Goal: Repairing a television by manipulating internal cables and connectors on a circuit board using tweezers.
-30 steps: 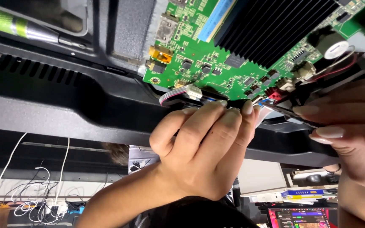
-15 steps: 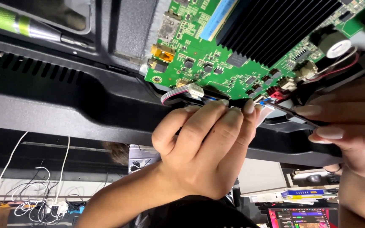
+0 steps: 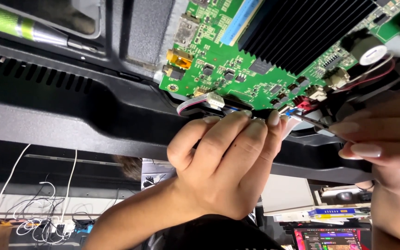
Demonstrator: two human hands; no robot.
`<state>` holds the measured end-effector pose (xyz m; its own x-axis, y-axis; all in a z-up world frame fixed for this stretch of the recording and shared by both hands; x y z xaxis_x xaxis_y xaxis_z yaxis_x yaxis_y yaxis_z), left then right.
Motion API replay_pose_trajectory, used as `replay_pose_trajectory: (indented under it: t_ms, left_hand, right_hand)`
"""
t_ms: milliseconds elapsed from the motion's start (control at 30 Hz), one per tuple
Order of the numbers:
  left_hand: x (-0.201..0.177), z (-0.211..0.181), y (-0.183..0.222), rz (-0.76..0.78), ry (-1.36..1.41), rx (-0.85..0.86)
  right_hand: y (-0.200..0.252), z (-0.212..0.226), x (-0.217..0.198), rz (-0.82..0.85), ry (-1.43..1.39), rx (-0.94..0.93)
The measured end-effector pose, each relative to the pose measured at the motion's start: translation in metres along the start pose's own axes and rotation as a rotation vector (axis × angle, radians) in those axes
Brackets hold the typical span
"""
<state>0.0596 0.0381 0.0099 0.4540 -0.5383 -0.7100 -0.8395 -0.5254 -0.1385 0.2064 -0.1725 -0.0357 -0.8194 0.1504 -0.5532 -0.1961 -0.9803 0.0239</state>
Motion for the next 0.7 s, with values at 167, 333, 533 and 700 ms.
replay_pose_trajectory:
  t_ms: [167, 333, 533, 700]
  left_hand:
    - [0.001, -0.002, 0.0, -0.002, -0.007, -0.003]
    - [-0.005, -0.008, -0.004, 0.027, 0.026, -0.02]
    - [-0.016, -0.018, -0.019, 0.151, 0.048, 0.016]
    - [-0.016, -0.024, -0.034, 0.234, 0.043, 0.116]
  right_hand:
    - [0.048, 0.006, -0.002, -0.061, -0.107, 0.348]
    - [0.005, 0.073, -0.001, -0.091, 0.065, 1.134]
    - [0.0, 0.09, 0.018, -0.673, -0.183, 0.779]
    - [-0.008, 0.104, 0.034, -0.909, -0.254, 0.848]
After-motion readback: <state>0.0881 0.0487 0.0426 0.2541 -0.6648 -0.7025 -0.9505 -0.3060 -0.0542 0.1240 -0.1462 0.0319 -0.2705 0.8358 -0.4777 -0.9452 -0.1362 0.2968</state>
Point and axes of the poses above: each hand's wrist, its own y-axis away from the middle knuckle, its own x-axis out of the palm, z = x × y, the point moved 7 cm from there along -y, towards the middle knuckle, and after that the axes turned 13 degrees about y, right-handed, at the moved point
